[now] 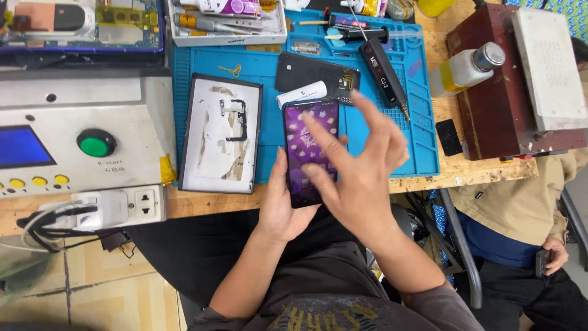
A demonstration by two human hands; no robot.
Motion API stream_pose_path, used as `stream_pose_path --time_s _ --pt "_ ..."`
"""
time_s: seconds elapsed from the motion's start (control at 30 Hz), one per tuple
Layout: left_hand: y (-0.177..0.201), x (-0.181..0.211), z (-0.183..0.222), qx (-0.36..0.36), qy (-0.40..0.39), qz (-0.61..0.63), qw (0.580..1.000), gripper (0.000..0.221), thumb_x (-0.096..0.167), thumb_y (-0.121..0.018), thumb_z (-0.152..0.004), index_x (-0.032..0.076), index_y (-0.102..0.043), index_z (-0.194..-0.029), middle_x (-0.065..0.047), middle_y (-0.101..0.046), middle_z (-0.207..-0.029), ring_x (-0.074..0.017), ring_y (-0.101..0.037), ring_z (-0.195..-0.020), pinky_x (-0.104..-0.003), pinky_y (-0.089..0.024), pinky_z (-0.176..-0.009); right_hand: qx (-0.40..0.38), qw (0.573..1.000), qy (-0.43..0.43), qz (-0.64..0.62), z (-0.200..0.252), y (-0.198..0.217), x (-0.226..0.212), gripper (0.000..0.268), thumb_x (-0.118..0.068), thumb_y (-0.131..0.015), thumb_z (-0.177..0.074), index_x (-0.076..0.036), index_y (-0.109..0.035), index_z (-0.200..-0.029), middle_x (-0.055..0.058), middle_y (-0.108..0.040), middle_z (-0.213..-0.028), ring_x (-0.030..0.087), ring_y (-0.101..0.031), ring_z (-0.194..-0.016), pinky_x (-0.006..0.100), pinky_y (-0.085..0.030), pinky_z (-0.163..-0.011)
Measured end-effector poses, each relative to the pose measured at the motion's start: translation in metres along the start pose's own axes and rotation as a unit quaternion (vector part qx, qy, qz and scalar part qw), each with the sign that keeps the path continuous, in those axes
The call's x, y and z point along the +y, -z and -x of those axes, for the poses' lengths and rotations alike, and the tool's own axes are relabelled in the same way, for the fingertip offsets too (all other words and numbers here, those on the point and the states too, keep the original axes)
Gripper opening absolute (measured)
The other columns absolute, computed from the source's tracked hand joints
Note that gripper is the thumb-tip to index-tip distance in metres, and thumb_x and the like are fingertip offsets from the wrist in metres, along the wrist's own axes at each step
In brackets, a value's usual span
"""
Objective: Testing a smartphone's touchscreen and software functionality at a repair station while reviewing a service receipt.
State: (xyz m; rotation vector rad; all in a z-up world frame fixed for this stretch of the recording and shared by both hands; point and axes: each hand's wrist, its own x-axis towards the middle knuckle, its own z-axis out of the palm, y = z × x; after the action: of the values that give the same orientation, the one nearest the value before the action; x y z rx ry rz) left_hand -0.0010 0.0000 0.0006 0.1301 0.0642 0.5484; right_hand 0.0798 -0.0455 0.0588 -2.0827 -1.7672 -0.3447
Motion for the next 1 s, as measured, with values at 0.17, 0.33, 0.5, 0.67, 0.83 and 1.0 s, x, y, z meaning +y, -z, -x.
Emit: stream_pose_path --time_s 0.17,0.33,0.5,0.67,0.83,1.0 --pt "-0.001 0.001 0.000 0.048 -0.003 -0.001 0.999 0.059 0.043 -0.036 -0.083 0.002 -0.030 -0.125 -0.012 -0.041 -0.118 -0.0231 -0.039 -0.112 -0.033 -0.034 -0.095 -0.006 0.998 0.050 0.026 0.007 -0.003 -0.002 0.046 -0.050 -0.037 -0.084 -0.024 -0.049 -0.121 0.016 -0.028 -0.126 0.034 -0.034 -0.108 0.038 -0.031 -0.082" --pt "0.003 -0.002 -0.001 0.029 0.004 0.003 1.000 0.055 0.043 -0.032 -0.085 0.004 -0.033 -0.125 -0.014 -0.041 -0.123 -0.0242 -0.040 -0.113 -0.037 -0.036 -0.093 -0.005 1.000 0.027 0.003 -0.001 0.002 0.003 0.042 -0.044 -0.043 -0.087 -0.021 -0.049 -0.122 0.015 -0.022 -0.128 0.034 -0.027 -0.111 0.043 -0.025 -0.093" --pt "0.000 0.000 -0.002 0.087 -0.002 0.014 0.996 0.059 0.042 -0.037 -0.081 0.003 -0.032 -0.125 -0.012 -0.041 -0.121 -0.0221 -0.039 -0.113 -0.032 -0.032 -0.095 -0.036 0.996 0.074 0.026 -0.001 0.002 0.004 0.048 -0.051 -0.042 -0.083 -0.024 -0.047 -0.123 0.016 -0.025 -0.128 0.035 -0.034 -0.110 0.044 -0.027 -0.088" --pt "0.005 0.000 -0.002 0.010 0.019 0.028 0.999 0.055 0.043 -0.034 -0.086 0.005 -0.033 -0.126 -0.012 -0.043 -0.120 -0.0214 -0.043 -0.110 -0.033 -0.038 -0.090 -0.030 0.995 0.085 0.036 -0.007 0.003 0.009 0.042 -0.041 -0.038 -0.090 -0.019 -0.046 -0.124 0.019 -0.024 -0.126 0.035 -0.030 -0.109 0.041 -0.024 -0.091" --pt "0.004 0.001 -0.004 0.012 0.009 0.027 1.000 0.057 0.042 -0.036 -0.085 0.000 -0.034 -0.123 -0.013 -0.045 -0.116 -0.0232 -0.046 -0.104 -0.033 -0.038 -0.090 -0.049 0.992 0.112 0.032 0.002 0.004 0.011 0.041 -0.045 -0.040 -0.087 -0.023 -0.046 -0.122 0.018 -0.025 -0.126 0.036 -0.032 -0.111 0.044 -0.030 -0.090" --pt "0.003 0.002 -0.002 0.003 0.032 0.041 0.999 0.058 0.044 -0.031 -0.085 0.005 -0.030 -0.128 -0.013 -0.038 -0.126 -0.0222 -0.038 -0.115 -0.033 -0.032 -0.095 -0.033 0.994 0.095 0.032 0.001 0.005 0.009 0.044 -0.044 -0.034 -0.089 -0.021 -0.050 -0.123 0.017 -0.020 -0.128 0.035 -0.025 -0.115 0.045 -0.024 -0.095"
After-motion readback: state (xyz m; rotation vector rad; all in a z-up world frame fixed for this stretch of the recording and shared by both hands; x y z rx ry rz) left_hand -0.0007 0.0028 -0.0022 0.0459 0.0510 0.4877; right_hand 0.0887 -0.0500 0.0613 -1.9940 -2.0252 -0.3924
